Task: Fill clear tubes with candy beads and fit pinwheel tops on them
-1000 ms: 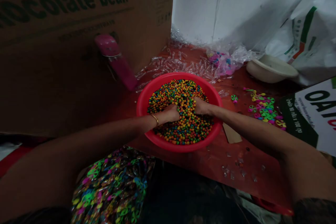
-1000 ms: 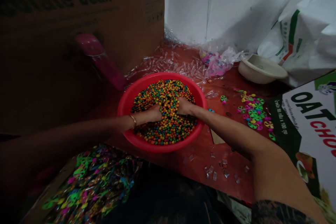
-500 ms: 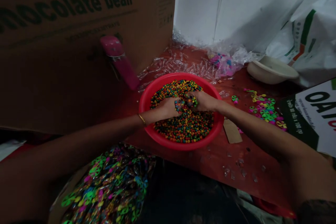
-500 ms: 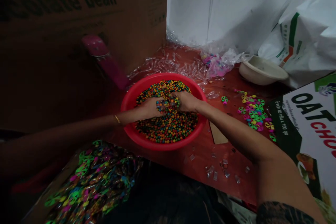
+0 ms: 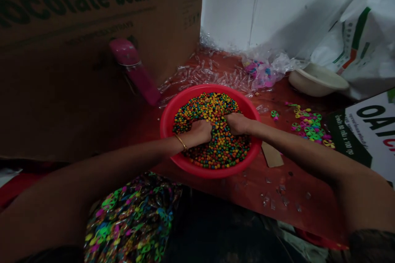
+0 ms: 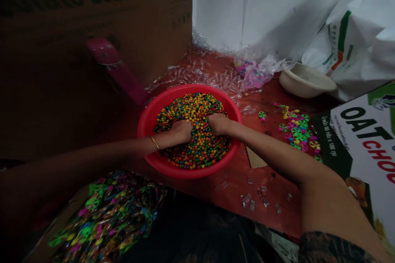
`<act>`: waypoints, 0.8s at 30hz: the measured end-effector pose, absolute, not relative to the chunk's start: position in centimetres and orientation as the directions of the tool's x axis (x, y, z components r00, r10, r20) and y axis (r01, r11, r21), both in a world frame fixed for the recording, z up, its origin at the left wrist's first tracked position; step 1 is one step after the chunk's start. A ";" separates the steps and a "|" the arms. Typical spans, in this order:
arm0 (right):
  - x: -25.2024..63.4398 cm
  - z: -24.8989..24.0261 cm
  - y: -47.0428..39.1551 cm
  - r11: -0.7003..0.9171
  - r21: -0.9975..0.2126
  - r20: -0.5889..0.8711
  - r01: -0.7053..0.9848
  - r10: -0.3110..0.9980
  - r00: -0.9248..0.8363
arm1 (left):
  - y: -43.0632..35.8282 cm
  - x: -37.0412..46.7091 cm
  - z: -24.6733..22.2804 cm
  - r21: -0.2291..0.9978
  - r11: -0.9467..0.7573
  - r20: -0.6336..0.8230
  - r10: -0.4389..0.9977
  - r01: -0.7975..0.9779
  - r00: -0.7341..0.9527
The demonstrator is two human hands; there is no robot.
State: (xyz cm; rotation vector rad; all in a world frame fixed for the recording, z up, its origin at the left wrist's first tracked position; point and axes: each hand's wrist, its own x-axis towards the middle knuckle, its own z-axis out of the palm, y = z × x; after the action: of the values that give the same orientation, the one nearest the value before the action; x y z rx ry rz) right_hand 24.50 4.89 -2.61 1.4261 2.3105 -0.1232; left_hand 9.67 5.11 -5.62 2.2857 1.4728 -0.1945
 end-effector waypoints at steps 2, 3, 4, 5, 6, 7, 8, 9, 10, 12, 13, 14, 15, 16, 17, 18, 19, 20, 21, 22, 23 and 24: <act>25.0 -2.8 5.2 0.399 0.077 -0.370 0.914 0.862 -0.346 | 5.2 9.5 -5.1 0.215 -0.350 -0.358 0.840 0.912 0.407; 25.2 -2.9 5.3 0.384 0.033 -0.364 0.923 0.864 -0.347 | 5.2 9.3 -4.9 0.207 -0.355 -0.361 0.838 0.912 0.408; 25.3 -3.2 5.3 0.375 -0.025 -0.362 0.927 0.861 -0.358 | 5.1 9.1 -4.7 0.206 -0.367 -0.361 0.833 0.907 0.419; 25.4 -3.4 5.4 0.361 -0.086 -0.359 0.928 0.858 -0.367 | 5.0 8.9 -4.5 0.210 -0.387 -0.360 0.823 0.898 0.439; 25.5 -3.7 5.4 0.344 -0.140 -0.350 0.928 0.860 -0.372 | 4.9 8.6 -4.3 0.219 -0.414 -0.360 0.807 0.884 0.467; 25.6 -4.0 5.4 0.331 -0.183 -0.335 0.926 0.864 -0.375 | 4.8 8.3 -4.1 0.232 -0.448 -0.360 0.785 0.863 0.504; 25.7 -4.1 5.4 0.328 -0.217 -0.317 0.919 0.867 -0.384 | 4.7 8.0 -4.0 0.250 -0.487 -0.360 0.756 0.837 0.547; 25.7 -4.2 5.3 0.338 -0.246 -0.293 0.908 0.867 -0.402 | 4.7 7.7 -3.9 0.268 -0.524 -0.362 0.723 0.809 0.588; 25.8 -4.2 5.3 0.357 -0.275 -0.269 0.893 0.863 -0.428 | 4.6 7.4 -3.7 0.281 -0.554 -0.365 0.693 0.784 0.621; 26.0 -3.5 5.2 0.417 -0.311 -0.227 0.854 0.840 -0.493 | 4.5 7.0 -3.2 0.284 -0.586 -0.375 0.660 0.759 0.651; 26.2 -3.0 5.1 0.453 -0.292 -0.213 0.842 0.828 -0.519 | 4.4 6.8 -2.9 0.273 -0.593 -0.370 0.662 0.757 0.652; 26.3 -2.4 5.2 0.495 -0.236 -0.203 0.836 0.817 -0.541 | 4.4 6.7 -2.6 0.252 -0.598 -0.350 0.677 0.761 0.648; 26.5 -1.8 5.2 0.542 -0.145 -0.195 0.828 0.805 -0.561 | 4.4 6.6 -2.2 0.221 -0.602 -0.311 0.702 0.767 0.640; 26.7 -1.1 5.3 0.585 -0.033 -0.191 0.811 0.792 -0.579 | 4.4 6.6 -1.8 0.186 -0.608 -0.254 0.729 0.772 0.636; 26.9 -0.7 5.4 0.617 0.082 -0.191 0.783 0.781 -0.595 | 4.5 6.6 -1.5 0.152 -0.608 -0.200 0.753 0.779 0.627; 26.9 -0.3 5.5 0.635 0.183 -0.199 0.750 0.771 -0.605 | 4.6 6.7 -1.3 0.122 -0.598 -0.162 0.776 0.792 0.610; 26.9 -0.2 5.6 0.643 0.262 -0.213 0.720 0.766 -0.606 | 4.7 6.8 -1.2 0.102 -0.577 -0.149 0.797 0.811 0.585; 26.8 -0.3 5.6 0.642 0.319 -0.234 0.698 0.767 -0.598 | 4.8 7.1 -1.4 0.096 -0.551 -0.161 0.813 0.829 0.559; 26.6 -0.6 5.6 0.633 0.356 -0.255 0.687 0.773 -0.580 | 4.9 7.4 -1.7 0.102 -0.526 -0.190 0.823 0.844 0.536; 26.3 -1.1 5.5 0.624 0.367 -0.278 0.690 0.781 -0.559 | 4.9 7.7 -2.1 0.119 -0.502 -0.225 0.827 0.857 0.516; 26.0 -1.6 5.5 0.618 0.338 -0.299 0.710 0.786 -0.542 | 5.0 8.1 -2.7 0.145 -0.483 -0.253 0.826 0.864 0.504; 25.6 -2.2 5.4 0.610 0.278 -0.316 0.742 0.788 -0.529 | 5.1 8.4 -3.3 0.184 -0.474 -0.267 0.819 0.861 0.508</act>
State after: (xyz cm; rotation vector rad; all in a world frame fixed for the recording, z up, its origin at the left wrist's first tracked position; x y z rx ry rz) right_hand 25.62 5.45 -2.20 1.2201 2.4285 0.1520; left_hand 8.38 5.07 -3.34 2.4605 1.4112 -0.2036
